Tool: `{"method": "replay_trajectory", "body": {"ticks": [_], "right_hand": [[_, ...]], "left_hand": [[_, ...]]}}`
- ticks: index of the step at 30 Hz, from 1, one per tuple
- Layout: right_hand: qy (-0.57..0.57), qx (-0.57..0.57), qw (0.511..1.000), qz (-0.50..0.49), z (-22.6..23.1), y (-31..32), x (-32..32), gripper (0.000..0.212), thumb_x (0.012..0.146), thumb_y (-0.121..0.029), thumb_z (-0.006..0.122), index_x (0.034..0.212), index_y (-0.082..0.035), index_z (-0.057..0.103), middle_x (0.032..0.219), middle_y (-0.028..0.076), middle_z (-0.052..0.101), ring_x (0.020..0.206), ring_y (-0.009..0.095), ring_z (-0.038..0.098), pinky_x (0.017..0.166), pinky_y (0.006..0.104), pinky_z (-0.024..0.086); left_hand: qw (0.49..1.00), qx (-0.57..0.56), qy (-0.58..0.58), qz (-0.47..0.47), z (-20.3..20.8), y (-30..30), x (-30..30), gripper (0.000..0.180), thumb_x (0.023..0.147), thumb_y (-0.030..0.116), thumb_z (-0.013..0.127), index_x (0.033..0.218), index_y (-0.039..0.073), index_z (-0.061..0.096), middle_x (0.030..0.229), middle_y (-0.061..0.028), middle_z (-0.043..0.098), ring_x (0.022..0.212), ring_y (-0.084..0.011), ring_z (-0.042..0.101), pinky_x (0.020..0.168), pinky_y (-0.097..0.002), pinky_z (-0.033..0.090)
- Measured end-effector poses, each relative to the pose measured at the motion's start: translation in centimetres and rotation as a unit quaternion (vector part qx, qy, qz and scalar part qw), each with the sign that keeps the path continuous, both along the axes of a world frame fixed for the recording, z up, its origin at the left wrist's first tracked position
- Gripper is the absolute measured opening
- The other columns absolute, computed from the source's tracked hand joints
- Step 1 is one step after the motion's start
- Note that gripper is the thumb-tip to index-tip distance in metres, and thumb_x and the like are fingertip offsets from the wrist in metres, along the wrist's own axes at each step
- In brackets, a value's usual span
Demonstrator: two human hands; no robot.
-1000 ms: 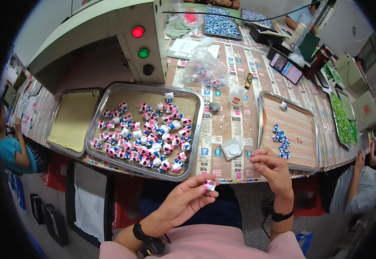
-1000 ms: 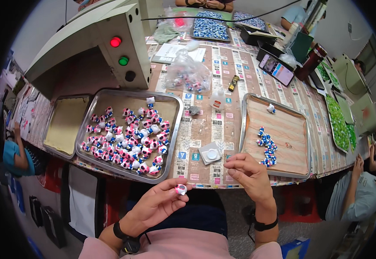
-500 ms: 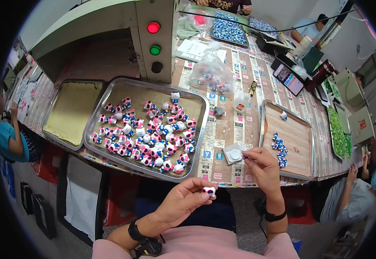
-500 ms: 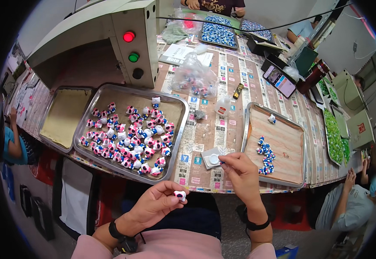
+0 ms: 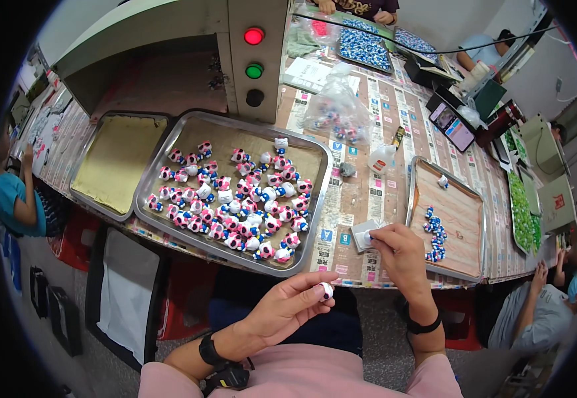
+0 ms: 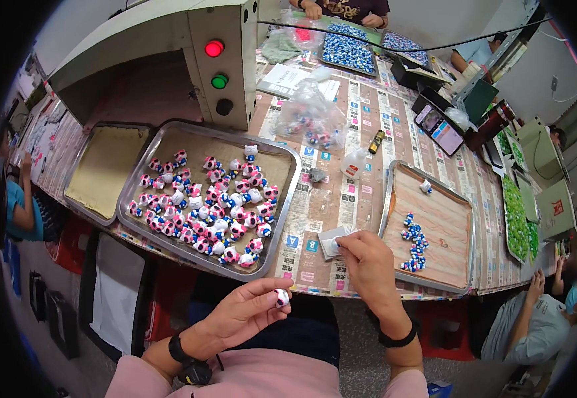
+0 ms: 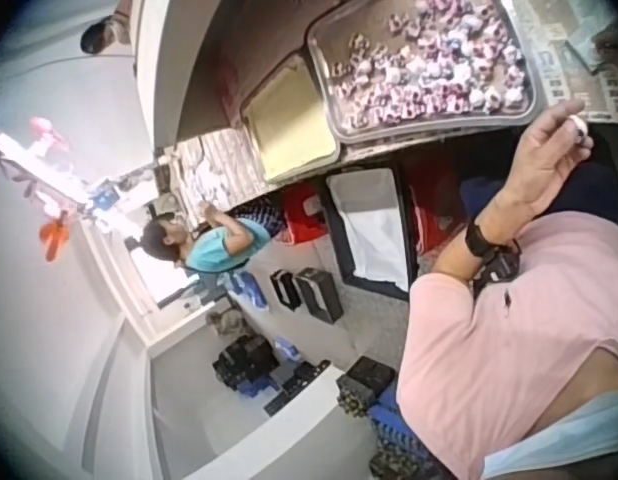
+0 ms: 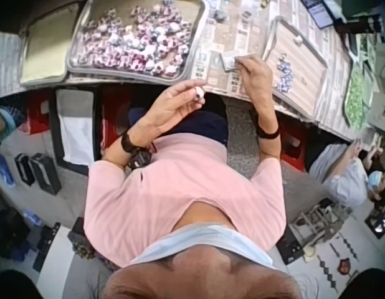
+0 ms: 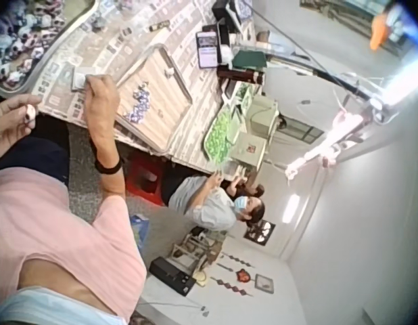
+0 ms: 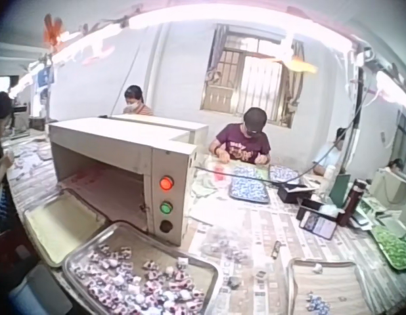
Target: The person repeatedly picks small white cylindrical objects from a tray and attaches small blue and pink components to them by hand. The assembled items are placed back into the tray. The process is repetitive and performed one item at a time.
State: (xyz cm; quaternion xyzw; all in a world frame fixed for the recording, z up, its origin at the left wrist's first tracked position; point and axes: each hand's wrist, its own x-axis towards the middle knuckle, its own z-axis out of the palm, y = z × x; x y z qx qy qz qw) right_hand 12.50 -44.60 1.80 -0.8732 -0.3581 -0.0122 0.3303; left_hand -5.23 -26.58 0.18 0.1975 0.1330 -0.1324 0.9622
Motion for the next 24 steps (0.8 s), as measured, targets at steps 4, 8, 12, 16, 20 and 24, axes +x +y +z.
{"method": "replay_trajectory", "body": {"ticks": [4, 8, 12, 16, 20, 24], "right_hand": [[-0.016, 0.011, 1.0, -0.005, -0.4, 0.0, 0.1, 0.011, 0.078, -0.002, 0.068, 0.089, -0.003, 0.07, 0.082, 0.012, 0.064, 0.076, 0.03, 0.063, 0.069, 0.0369, 0.049], [-0.009, 0.041, 0.999, -0.02, 0.0, 0.0, -0.6, 0.014, 0.077, 0.002, 0.069, 0.091, -0.002, 0.071, 0.083, 0.011, 0.066, 0.074, 0.023, 0.065, 0.065, 0.0303, 0.05], [0.102, 0.089, 0.991, -0.023, 2.2, -0.4, -3.0, 0.015, 0.079, 0.0, 0.07, 0.094, -0.002, 0.071, 0.087, 0.01, 0.068, 0.076, 0.019, 0.065, 0.064, 0.0289, 0.051], [0.178, 0.136, 0.974, 0.026, 3.0, -1.0, -5.4, 0.017, 0.079, -0.002, 0.072, 0.096, -0.003, 0.072, 0.088, 0.009, 0.068, 0.076, 0.016, 0.064, 0.063, 0.0252, 0.051], [0.225, 0.17, 0.959, 0.034, 3.1, -1.2, -6.6, 0.018, 0.077, -0.003, 0.075, 0.096, -0.002, 0.073, 0.089, 0.01, 0.069, 0.077, 0.015, 0.064, 0.066, 0.0245, 0.05], [0.243, 0.173, 0.954, 0.032, 2.5, -1.2, -6.9, 0.019, 0.076, -0.002, 0.076, 0.095, -0.002, 0.073, 0.089, 0.01, 0.069, 0.08, 0.016, 0.065, 0.068, 0.0252, 0.05]], "left_hand": [[1.0, 0.025, 0.003, -0.001, 0.0, -0.3, 0.3, 0.034, 0.096, 0.008, 0.055, 0.129, 0.001, 0.05, 0.11, -0.0073, 0.059, 0.1, -0.0149, 0.061, 0.087, -0.0268, 0.052], [0.999, 0.041, 0.007, 0.0, -0.1, -0.7, 0.7, 0.031, 0.096, 0.007, 0.056, 0.126, 0.002, 0.052, 0.109, -0.0039, 0.059, 0.1, -0.0114, 0.059, 0.089, -0.0242, 0.05], [0.998, 0.055, 0.012, 0.019, -0.1, -1.2, 1.1, 0.033, 0.094, 0.004, 0.058, 0.126, 0.002, 0.052, 0.11, -0.0046, 0.059, 0.102, -0.0119, 0.059, 0.092, -0.0254, 0.049], [0.997, 0.069, 0.016, 0.018, 0.0, -1.6, 1.5, 0.034, 0.093, 0.002, 0.059, 0.126, 0.002, 0.053, 0.111, -0.0051, 0.059, 0.102, -0.0118, 0.059, 0.093, -0.0258, 0.049], [0.997, 0.077, 0.018, 0.017, -0.4, -1.9, 1.7, 0.031, 0.091, 0.001, 0.06, 0.122, 0.004, 0.055, 0.115, -0.0073, 0.06, 0.105, -0.0165, 0.06, 0.093, -0.03, 0.05], [0.997, 0.08, 0.02, 0.012, -0.4, -2.1, 1.8, 0.03, 0.09, -0.001, 0.061, 0.119, 0.004, 0.056, 0.114, -0.0078, 0.06, 0.103, -0.0158, 0.061, 0.093, -0.0301, 0.051]]}}
